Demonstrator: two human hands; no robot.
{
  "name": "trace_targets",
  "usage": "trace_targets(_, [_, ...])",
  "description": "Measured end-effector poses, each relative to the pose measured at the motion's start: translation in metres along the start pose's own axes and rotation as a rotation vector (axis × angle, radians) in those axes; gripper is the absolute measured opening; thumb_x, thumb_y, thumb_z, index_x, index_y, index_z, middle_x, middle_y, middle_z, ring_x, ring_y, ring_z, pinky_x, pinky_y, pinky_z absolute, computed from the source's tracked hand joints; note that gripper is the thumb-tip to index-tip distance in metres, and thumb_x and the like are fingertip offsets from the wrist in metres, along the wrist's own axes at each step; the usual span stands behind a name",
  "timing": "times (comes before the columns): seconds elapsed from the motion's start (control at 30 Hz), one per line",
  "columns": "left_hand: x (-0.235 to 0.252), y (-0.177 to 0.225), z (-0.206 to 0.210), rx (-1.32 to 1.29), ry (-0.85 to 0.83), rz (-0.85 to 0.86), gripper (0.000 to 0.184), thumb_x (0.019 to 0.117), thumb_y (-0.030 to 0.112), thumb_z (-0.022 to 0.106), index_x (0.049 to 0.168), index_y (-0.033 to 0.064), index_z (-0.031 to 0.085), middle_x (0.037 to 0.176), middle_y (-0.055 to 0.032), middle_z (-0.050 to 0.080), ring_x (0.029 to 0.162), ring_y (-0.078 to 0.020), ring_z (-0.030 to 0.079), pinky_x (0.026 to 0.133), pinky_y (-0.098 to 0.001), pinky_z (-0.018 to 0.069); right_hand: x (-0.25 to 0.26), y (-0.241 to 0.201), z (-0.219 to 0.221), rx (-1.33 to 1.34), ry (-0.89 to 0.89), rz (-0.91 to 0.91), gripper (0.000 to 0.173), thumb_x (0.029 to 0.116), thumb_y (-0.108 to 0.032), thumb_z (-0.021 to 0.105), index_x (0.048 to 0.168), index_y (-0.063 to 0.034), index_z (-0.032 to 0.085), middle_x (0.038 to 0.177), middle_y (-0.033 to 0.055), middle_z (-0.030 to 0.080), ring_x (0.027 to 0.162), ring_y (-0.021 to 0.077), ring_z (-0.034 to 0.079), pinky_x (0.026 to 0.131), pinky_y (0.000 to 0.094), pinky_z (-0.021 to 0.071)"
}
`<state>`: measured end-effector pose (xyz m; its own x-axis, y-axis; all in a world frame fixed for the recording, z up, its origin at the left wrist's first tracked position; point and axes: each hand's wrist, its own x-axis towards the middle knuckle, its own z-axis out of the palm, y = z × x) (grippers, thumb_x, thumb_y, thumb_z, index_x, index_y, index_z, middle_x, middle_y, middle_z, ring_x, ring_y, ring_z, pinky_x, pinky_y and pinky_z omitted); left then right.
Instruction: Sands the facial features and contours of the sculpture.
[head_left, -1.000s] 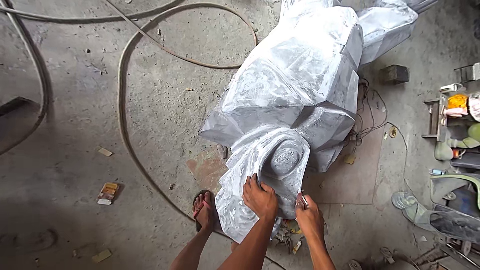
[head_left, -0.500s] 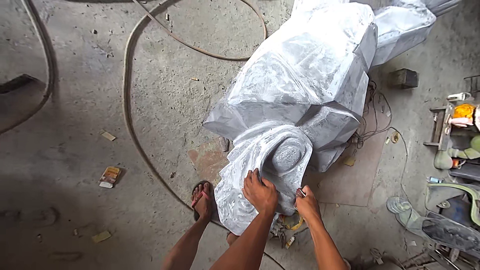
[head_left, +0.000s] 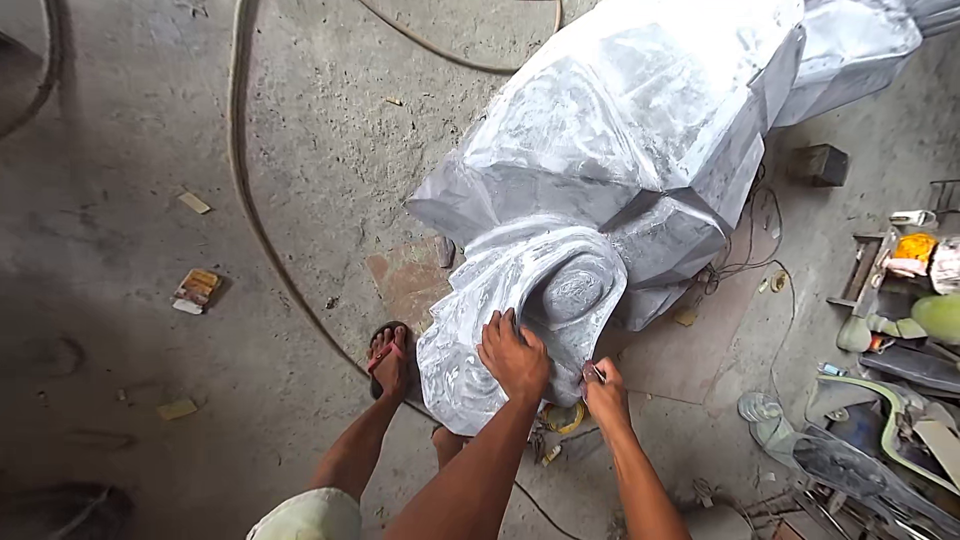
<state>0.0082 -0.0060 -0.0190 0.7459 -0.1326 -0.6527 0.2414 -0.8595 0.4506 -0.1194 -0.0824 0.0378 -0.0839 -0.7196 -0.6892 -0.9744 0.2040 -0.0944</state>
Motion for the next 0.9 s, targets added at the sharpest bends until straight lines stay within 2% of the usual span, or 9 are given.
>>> trace_targets(0.07, [0.003,0.001,0.000,-0.002,0.014,-0.002,0.042,0.1009,0.033,0.048,0.139,0.0229,0.062,0.152,-0.0080,0.052,0.144,-0.0307,0.044,0.116,-0.0631,0.0294,0.011,-0.001,0.005,0.033,0.016,0.009,0.018,0.1013,-0.024,0.059,0.096,-0.0073,0.063,0.085,0.0103,0.067,0.075,0.0227,0.067,0.071,0.0459,0.0575])
trace_targets(0.17, [0.004,0.003,-0.001,-0.021,0.021,-0.004,0.044,0.0991,0.036,0.048,0.138,0.0218,0.063,0.152,-0.0089,0.052,0.144,-0.0310,0.044,0.116,-0.0630,0.0280,-0.019,-0.011,0.007,0.177,0.059,0.033,0.015,0.1015,-0.020,0.060,0.100,-0.0049,0.063,0.084,0.0111,0.066,0.072,0.0217,0.066,0.067,0.0429,0.0568])
trace_targets(0.3, [0.001,-0.001,0.002,-0.028,0.000,-0.009,0.046,0.0988,0.039,0.047,0.140,0.0232,0.060,0.155,-0.0072,0.050,0.146,-0.0295,0.041,0.118,-0.0626,0.0260,-0.003,0.008,0.006,0.124,0.053,-0.044,0.016,0.1015,-0.022,0.061,0.100,-0.0067,0.066,0.092,0.0102,0.069,0.082,0.0209,0.068,0.076,0.0446,0.0581])
trace_targets(0.37, [0.004,0.000,0.002,-0.025,0.023,-0.005,0.045,0.1000,0.040,0.046,0.140,0.0235,0.061,0.154,-0.0073,0.050,0.145,-0.0298,0.042,0.118,-0.0626,0.0266,0.015,0.013,0.011,0.191,0.050,-0.080,0.016,0.1009,-0.020,0.062,0.101,-0.0050,0.065,0.092,0.0114,0.068,0.081,0.0208,0.067,0.075,0.0434,0.0580])
trace_targets(0.5, [0.002,0.000,0.002,-0.030,0.016,0.003,0.045,0.1020,0.040,0.042,0.139,0.0223,0.062,0.155,-0.0060,0.050,0.146,-0.0310,0.041,0.118,-0.0631,0.0251,-0.026,-0.002,0.009,0.322,0.079,-0.009,0.012,0.1012,-0.015,0.061,0.100,-0.0032,0.063,0.088,0.0121,0.066,0.076,0.0207,0.066,0.069,0.0397,0.0570])
trace_targets(0.6, [0.001,-0.002,0.001,-0.027,-0.001,-0.005,0.045,0.1026,0.041,0.041,0.140,0.0237,0.060,0.156,-0.0049,0.049,0.148,-0.0295,0.039,0.119,-0.0630,0.0242,-0.015,0.010,0.004,0.202,0.032,-0.093,0.015,0.1012,-0.020,0.062,0.100,-0.0063,0.066,0.089,0.0093,0.068,0.077,0.0186,0.068,0.071,0.0396,0.0589])
trace_targets(0.67, [0.001,-0.002,0.000,-0.029,0.004,-0.002,0.046,0.1020,0.042,0.042,0.141,0.0245,0.059,0.155,-0.0048,0.049,0.147,-0.0294,0.041,0.117,-0.0634,0.0257,0.014,0.016,0.001,0.096,-0.030,-0.150,0.016,0.1009,-0.023,0.062,0.102,-0.0079,0.067,0.094,0.0082,0.069,0.085,0.0184,0.068,0.079,0.0424,0.0588])
trace_targets(0.8, [0.001,0.001,-0.001,-0.063,0.037,0.002,0.049,0.1004,0.042,0.044,0.143,0.0224,0.056,0.151,-0.0060,0.054,0.144,-0.0298,0.045,0.117,-0.0641,0.0270,0.004,0.013,-0.002,0.183,-0.053,-0.124,0.015,0.1007,-0.021,0.062,0.099,-0.0061,0.063,0.086,0.0096,0.067,0.071,0.0192,0.066,0.066,0.0394,0.0584])
trace_targets(0.9, [0.000,-0.001,-0.001,-0.078,0.030,-0.010,0.050,0.1003,0.043,0.045,0.144,0.0214,0.055,0.151,-0.0049,0.053,0.144,-0.0291,0.044,0.118,-0.0639,0.0263,-0.011,0.020,-0.005,0.248,-0.055,-0.185,0.015,0.1009,-0.018,0.061,0.102,-0.0043,0.065,0.089,0.0094,0.067,0.074,0.0179,0.067,0.068,0.0366,0.0588])
